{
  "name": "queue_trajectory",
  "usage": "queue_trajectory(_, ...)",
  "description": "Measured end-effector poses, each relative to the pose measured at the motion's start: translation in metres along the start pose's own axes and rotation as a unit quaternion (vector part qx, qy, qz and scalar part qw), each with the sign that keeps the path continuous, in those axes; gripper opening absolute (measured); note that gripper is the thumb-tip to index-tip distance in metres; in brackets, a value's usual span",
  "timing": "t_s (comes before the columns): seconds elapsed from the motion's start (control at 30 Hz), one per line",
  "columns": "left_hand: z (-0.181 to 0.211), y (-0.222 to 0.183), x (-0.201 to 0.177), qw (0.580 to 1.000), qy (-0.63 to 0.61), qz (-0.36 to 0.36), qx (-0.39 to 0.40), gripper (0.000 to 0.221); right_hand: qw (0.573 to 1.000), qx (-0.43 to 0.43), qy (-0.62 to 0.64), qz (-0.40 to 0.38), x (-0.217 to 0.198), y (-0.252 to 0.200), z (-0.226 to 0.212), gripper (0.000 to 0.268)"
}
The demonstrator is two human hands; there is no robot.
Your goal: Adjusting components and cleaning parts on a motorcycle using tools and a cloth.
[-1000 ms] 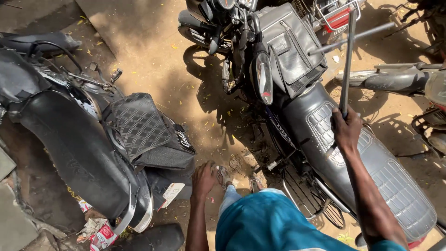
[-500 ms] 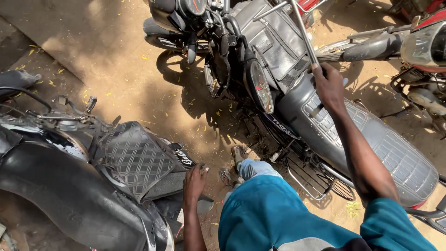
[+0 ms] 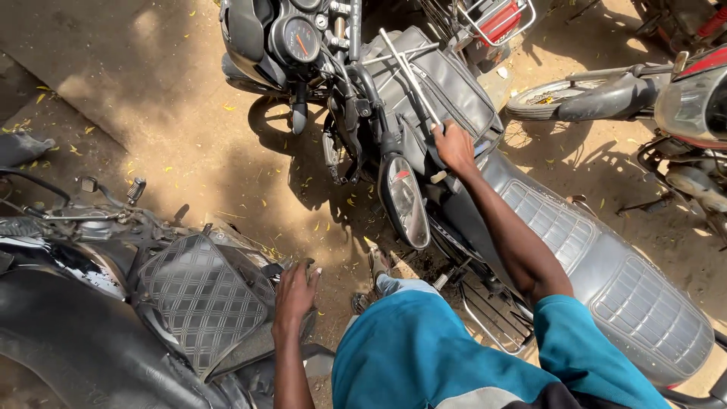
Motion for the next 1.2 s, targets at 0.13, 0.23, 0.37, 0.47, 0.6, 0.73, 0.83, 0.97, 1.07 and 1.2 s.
queue_trajectory(0.13,0.017,0.028,0.003,1.0,0.02,-0.015,-0.003,0.046,0.997,-0.045,-0.049,-0.03,0.023,0.008,-0.001,0.037)
queue_trajectory(0.23,0.041,0.042,0.005,0.999,0.029,-0.021,0.011,0.045,0.99,-0.099,-0.098,-0.004,0.027,0.006,-0.009,0.033)
queue_trajectory(0.37,0.076,0.06,0.011,0.997,0.052,-0.045,0.027,0.045,0.979,-0.133,-0.152,0.029,0.021,-0.002,-0.021,0.026)
queue_trajectory(0.47,0.094,0.066,0.022,0.996,0.052,-0.071,0.022,0.047,0.975,-0.149,-0.156,0.048,0.011,-0.014,-0.025,0.036)
queue_trajectory(0.6,0.098,0.076,0.031,0.994,0.06,-0.079,0.049,0.048,0.977,-0.161,-0.126,0.066,0.004,-0.018,-0.025,0.046)
queue_trajectory(0.73,0.109,0.067,0.03,0.99,0.075,-0.098,0.065,0.05,0.976,-0.155,-0.129,0.082,0.011,-0.023,-0.02,0.053)
queue_trajectory(0.83,0.107,0.055,0.028,0.989,0.08,-0.102,0.075,0.048,0.975,-0.144,-0.13,0.107,0.009,-0.025,-0.02,0.055)
queue_trajectory(0.97,0.083,0.033,0.023,0.988,0.067,-0.076,0.119,0.046,0.975,-0.136,-0.117,0.131,0.007,-0.031,-0.011,0.056)
queue_trajectory(1.07,0.051,0.005,0.014,0.992,0.056,-0.071,0.091,0.043,0.973,-0.138,-0.133,0.127,0.008,-0.034,-0.01,0.054)
queue_trajectory(1.2,0.012,-0.032,0.004,0.996,0.055,-0.05,0.058,0.044,0.965,-0.162,-0.145,0.145,0.007,-0.038,-0.013,0.052)
Point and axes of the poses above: each hand's wrist, its own y-axis towards the middle knuckle, its own x-axis out of the palm, z = x × y, the point moved 9 cm from there along y, towards the middle knuckle, and after that the axes turned 14 degrees about -y, right-handed, at the moved point
